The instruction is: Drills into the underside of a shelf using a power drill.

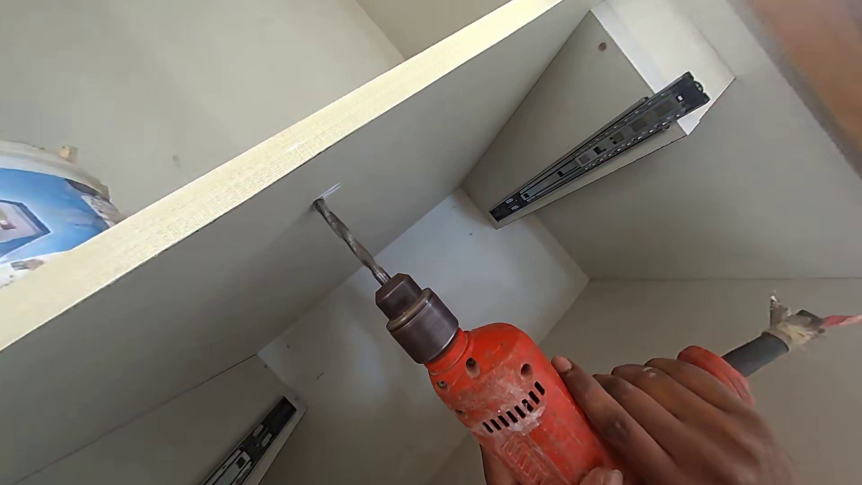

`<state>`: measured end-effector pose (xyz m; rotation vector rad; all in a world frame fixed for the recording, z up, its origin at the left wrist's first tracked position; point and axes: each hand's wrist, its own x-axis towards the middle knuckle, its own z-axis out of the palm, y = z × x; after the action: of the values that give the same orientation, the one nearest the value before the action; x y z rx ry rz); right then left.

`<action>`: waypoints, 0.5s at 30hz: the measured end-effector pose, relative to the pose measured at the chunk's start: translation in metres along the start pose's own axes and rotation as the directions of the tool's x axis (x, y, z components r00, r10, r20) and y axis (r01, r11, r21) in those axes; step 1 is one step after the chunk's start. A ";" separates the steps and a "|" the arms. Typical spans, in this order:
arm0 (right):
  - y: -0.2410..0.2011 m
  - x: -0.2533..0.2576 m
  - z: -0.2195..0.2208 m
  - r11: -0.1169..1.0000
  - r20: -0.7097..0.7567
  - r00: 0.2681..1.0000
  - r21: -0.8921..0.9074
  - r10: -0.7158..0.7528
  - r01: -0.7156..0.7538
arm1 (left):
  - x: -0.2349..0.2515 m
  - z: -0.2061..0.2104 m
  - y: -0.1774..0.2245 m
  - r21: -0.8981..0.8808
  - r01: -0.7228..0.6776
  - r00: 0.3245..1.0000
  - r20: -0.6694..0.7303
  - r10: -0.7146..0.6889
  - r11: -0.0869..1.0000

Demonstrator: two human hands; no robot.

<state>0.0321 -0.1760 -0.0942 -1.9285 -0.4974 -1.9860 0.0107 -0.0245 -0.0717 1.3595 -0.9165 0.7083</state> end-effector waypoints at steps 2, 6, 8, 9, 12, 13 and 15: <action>-0.001 0.000 0.001 1.000 0.000 1.000 0.004 0.002 -0.002 | 0.001 -0.002 -0.001 0.010 -0.001 1.000 0.002 0.001 1.000; -0.004 0.001 0.004 1.000 -0.007 1.000 -0.005 0.005 -0.005 | 0.002 -0.006 -0.001 0.062 -0.027 0.999 0.021 0.025 0.998; -0.005 0.001 0.004 1.000 -0.005 1.000 -0.006 0.010 -0.010 | 0.003 -0.007 0.001 0.071 -0.025 0.999 0.030 0.023 0.997; -0.005 0.001 0.004 1.000 -0.005 1.000 -0.008 0.014 -0.015 | 0.003 -0.007 0.001 0.068 -0.025 0.999 0.033 0.022 0.997; -0.007 0.000 0.006 1.000 -0.020 1.000 -0.011 0.017 -0.018 | 0.003 -0.010 0.000 0.070 -0.026 0.999 0.047 0.023 0.997; -0.007 0.000 0.006 1.000 -0.024 1.000 -0.011 0.014 -0.014 | 0.003 -0.011 0.000 0.071 -0.020 0.999 0.046 0.017 0.997; -0.008 -0.001 0.006 1.000 -0.025 1.000 -0.015 0.008 -0.008 | 0.002 -0.013 0.000 0.079 -0.016 0.999 0.051 0.012 0.997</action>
<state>0.0341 -0.1659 -0.0954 -1.9096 -0.4688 -2.0115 0.0136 -0.0120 -0.0694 1.4480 -0.9477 0.7304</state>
